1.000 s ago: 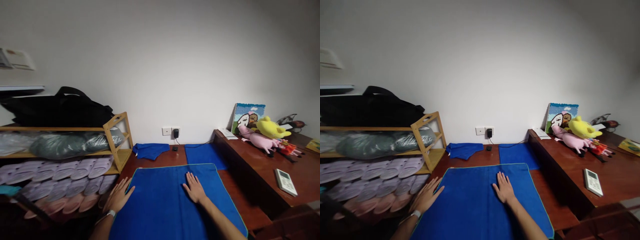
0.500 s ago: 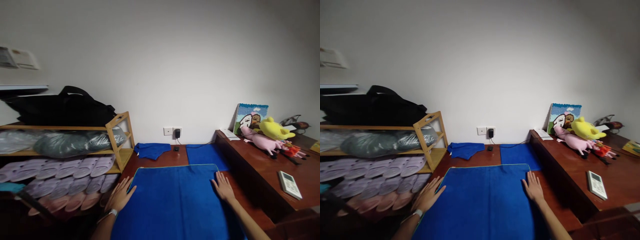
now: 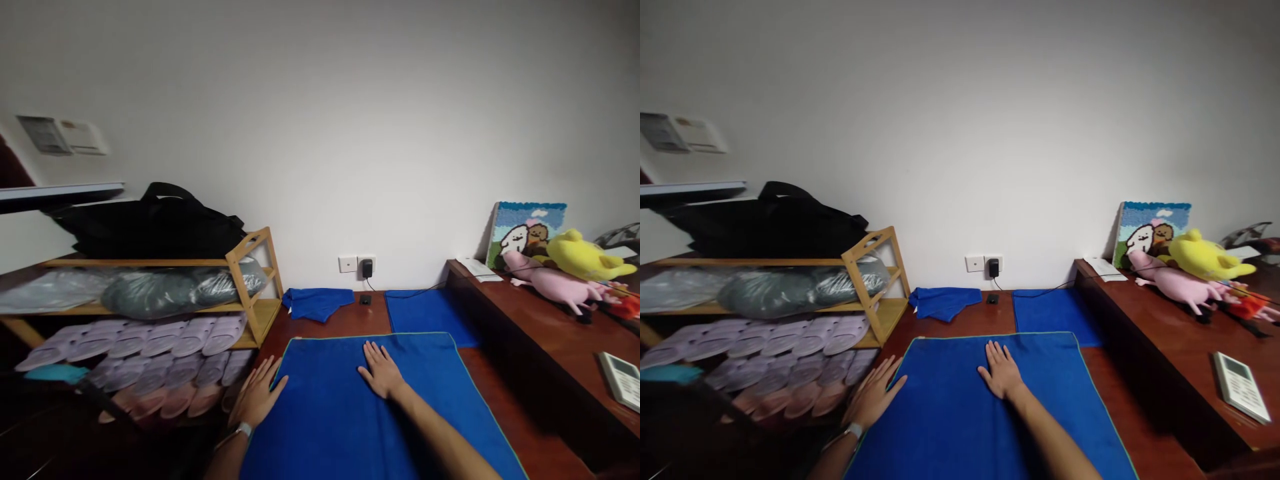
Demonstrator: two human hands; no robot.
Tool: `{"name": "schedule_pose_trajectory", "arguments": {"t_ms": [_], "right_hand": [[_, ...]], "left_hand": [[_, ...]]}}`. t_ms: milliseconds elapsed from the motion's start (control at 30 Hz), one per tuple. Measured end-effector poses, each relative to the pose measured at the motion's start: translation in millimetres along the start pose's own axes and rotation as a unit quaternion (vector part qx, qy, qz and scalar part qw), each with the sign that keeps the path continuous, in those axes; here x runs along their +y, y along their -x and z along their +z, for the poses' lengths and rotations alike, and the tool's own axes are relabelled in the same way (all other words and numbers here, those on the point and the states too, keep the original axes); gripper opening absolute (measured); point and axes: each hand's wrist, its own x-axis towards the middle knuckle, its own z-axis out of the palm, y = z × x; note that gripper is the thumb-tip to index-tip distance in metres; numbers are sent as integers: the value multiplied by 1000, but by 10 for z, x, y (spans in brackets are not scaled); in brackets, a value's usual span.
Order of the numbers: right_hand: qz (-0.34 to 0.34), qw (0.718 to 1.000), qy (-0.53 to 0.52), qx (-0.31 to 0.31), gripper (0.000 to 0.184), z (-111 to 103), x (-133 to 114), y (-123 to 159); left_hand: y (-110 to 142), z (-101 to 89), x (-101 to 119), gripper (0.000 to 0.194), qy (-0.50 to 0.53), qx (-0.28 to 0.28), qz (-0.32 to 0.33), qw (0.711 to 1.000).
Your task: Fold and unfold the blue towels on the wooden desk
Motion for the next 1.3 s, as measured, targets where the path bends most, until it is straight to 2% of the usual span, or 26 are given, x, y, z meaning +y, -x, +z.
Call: {"name": "schedule_pose_trajectory", "arguments": {"t_ms": [300, 700, 867, 967, 1067, 1133, 1300], "right_hand": [[74, 995, 54, 35, 79, -168, 804, 59], [204, 973, 78, 71, 77, -296, 1927, 395], [289, 954, 43, 69, 81, -389, 2285, 461], [315, 943, 16, 107, 81, -365, 2492, 646], [303, 942, 8, 144, 82, -293, 2654, 934], [309, 940, 6, 145, 83, -258, 2699, 1102], [311, 941, 23, 131, 80, -285, 2594, 1235]], "left_hand": [[16, -49, 30, 67, 2, -1, 0, 1000], [10, -44, -6, 68, 0, -6, 4, 1000], [11, -56, -7, 65, 2, -4, -8, 1000], [4, -41, -19, 66, 2, -7, -5, 1000], [-5, -9, -23, 67, 0, -5, -6, 1000], [-16, 0, -23, 67, -2, -10, -4, 1000], [-132, -100, -80, 68, -4, -59, -14, 998]]}}
